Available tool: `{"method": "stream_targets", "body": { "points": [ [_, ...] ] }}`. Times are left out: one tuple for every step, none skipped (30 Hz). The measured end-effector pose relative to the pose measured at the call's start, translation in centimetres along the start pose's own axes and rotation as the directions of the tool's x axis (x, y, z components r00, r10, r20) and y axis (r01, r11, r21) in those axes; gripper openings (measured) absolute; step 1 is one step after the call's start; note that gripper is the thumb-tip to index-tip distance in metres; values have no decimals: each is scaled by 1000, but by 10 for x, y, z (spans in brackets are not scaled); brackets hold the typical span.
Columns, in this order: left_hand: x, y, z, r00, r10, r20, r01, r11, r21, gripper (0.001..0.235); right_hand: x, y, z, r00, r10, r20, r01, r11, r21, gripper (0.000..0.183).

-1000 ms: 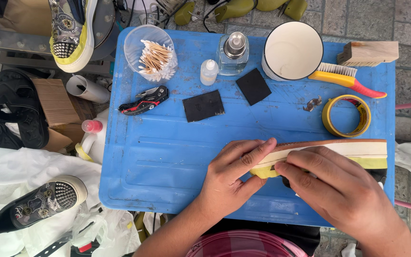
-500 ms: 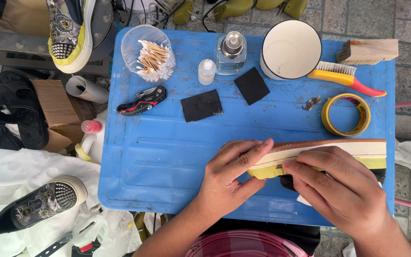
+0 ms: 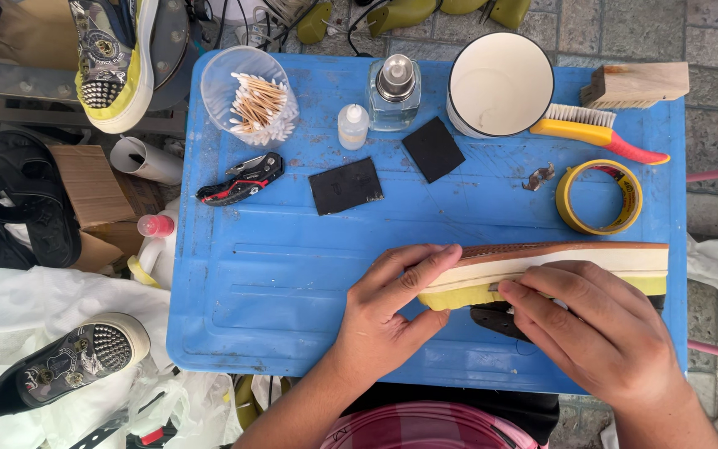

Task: The person applies yellow masking tape to the midsole of a black sneaker. They press the tape along the edge of the sole, smooth it down, and rotate the shoe to cover different sections. The shoe is handled one at a time on a blue work surface.

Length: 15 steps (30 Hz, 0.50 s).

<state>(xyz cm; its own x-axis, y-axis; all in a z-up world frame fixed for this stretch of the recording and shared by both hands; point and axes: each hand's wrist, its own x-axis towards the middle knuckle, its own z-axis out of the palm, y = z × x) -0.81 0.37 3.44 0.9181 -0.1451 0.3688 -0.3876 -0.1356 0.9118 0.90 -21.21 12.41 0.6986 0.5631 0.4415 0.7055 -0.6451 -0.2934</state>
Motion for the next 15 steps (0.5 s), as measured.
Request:
{"method": "stream_targets", "body": {
  "points": [
    [-1,-1,0,1000,-7,-3,7,1000,0,68,-4,2,1,1000,-6,-9,6,1000,-25,32],
    [-2,-1,0,1000,-14,-6,14,1000,0,68,-8,4,4,999,-2,-44,2,1000,-6,30],
    [-3,-2,0,1000,-19,-9,19,1000,-2,68,-10,6,7,997,3,-79,-2,1000,11,29],
    [-3,-2,0,1000,-24,-9,24,1000,-1,69,-12,7,9,993,8,-114,-5,1000,28,28],
    [-4,-2,0,1000,-29,-9,29,1000,2,69,-14,8,10,992,22,-127,-17,999,41,28],
    [-5,-2,0,999,-34,-10,34,999,4,70,-15,8,12,989,36,-140,-29,998,55,28],
    [-5,-2,0,999,-38,-11,38,999,2,70,-15,8,13,987,50,-153,-40,997,70,28],
    [-6,-3,1,999,-42,-13,42,999,0,70,-16,7,14,987,63,-149,-51,995,83,28],
    [-6,-3,1,999,-45,-14,45,999,0,70,-15,6,14,986,74,-147,-61,994,95,28],
    [-6,-3,1,999,-48,-15,48,999,4,70,-14,5,15,986,86,-145,-71,992,108,28],
    [-6,-3,1,999,-50,-16,50,999,7,70,-13,4,15,987,74,-144,-58,992,111,28],
    [-6,-3,1,998,-53,-17,53,999,9,69,-11,4,16,988,62,-144,-45,992,114,28],
    [-6,-3,1,999,-49,-15,50,999,8,70,-9,3,16,989,50,-142,-33,992,119,28],
    [-6,-3,1,999,-46,-12,46,999,6,70,-8,2,17,990,47,-134,-31,992,119,28],
    [-6,-3,1,999,-42,-10,42,999,5,70,-6,1,17,991,43,-127,-28,992,120,28]
  ]
}}
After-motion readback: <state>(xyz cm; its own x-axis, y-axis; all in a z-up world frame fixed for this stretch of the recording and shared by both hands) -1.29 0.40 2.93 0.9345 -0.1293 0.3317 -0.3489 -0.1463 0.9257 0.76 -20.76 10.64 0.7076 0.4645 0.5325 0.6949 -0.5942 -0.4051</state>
